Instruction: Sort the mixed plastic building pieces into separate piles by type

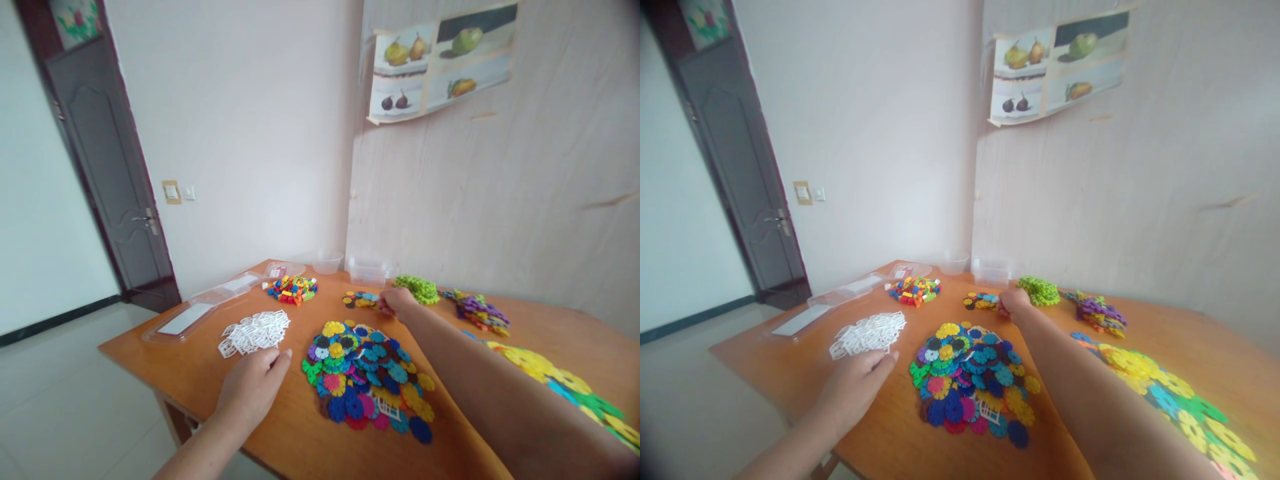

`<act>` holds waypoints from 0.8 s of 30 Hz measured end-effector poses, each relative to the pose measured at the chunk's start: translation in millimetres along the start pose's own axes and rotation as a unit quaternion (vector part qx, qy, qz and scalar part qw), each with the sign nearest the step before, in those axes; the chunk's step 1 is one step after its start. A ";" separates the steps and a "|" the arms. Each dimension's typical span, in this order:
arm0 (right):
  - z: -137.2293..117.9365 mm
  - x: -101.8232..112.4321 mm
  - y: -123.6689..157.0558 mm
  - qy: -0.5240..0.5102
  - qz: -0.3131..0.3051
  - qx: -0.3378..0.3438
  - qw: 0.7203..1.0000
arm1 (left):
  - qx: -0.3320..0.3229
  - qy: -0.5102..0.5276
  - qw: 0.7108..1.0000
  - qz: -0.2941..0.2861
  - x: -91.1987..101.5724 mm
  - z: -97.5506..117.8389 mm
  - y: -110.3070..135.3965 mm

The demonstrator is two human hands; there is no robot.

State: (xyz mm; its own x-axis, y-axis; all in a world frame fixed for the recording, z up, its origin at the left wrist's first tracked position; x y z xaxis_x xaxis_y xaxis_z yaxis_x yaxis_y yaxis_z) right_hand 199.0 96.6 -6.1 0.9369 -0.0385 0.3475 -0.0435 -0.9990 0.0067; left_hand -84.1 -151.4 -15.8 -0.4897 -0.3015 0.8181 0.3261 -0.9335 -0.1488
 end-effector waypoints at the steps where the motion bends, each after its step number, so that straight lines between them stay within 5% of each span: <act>1: 0.0 -0.5 -0.1 0.001 -0.001 -0.011 1.000 | -0.002 0.002 1.000 0.000 -0.3 -0.4 0.0; 7: -2.3 2.5 5.2 0.029 -0.006 -0.030 0.999 | -0.003 0.000 1.000 0.003 -1.3 -1.4 -0.6; 14: -19.9 -14.5 34.6 0.110 -0.080 0.094 0.986 | 0.001 0.002 1.000 0.001 1.8 2.8 0.6; 24: -49.2 -53.2 85.7 0.245 -0.291 0.284 0.880 | -0.007 0.009 1.000 0.006 -0.3 0.3 0.7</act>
State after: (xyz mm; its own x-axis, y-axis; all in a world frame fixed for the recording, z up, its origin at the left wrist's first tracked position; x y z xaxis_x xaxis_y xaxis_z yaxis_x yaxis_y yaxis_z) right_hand 128.4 14.1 22.1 0.4755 0.3586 0.8033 0.7048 -0.7018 -0.1039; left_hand -83.5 -151.9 -16.0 -0.5008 -0.3156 0.8060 0.3210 -0.9325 -0.1657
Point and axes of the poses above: each hand's wrist, its own y-axis away from the middle knuckle, its own x-axis out of the back of the hand, z = x × y, the point moved 1 cm from there along -y, towards the middle knuckle, and after that the axes turned 7 degrees about x, right-handed, at the moved point
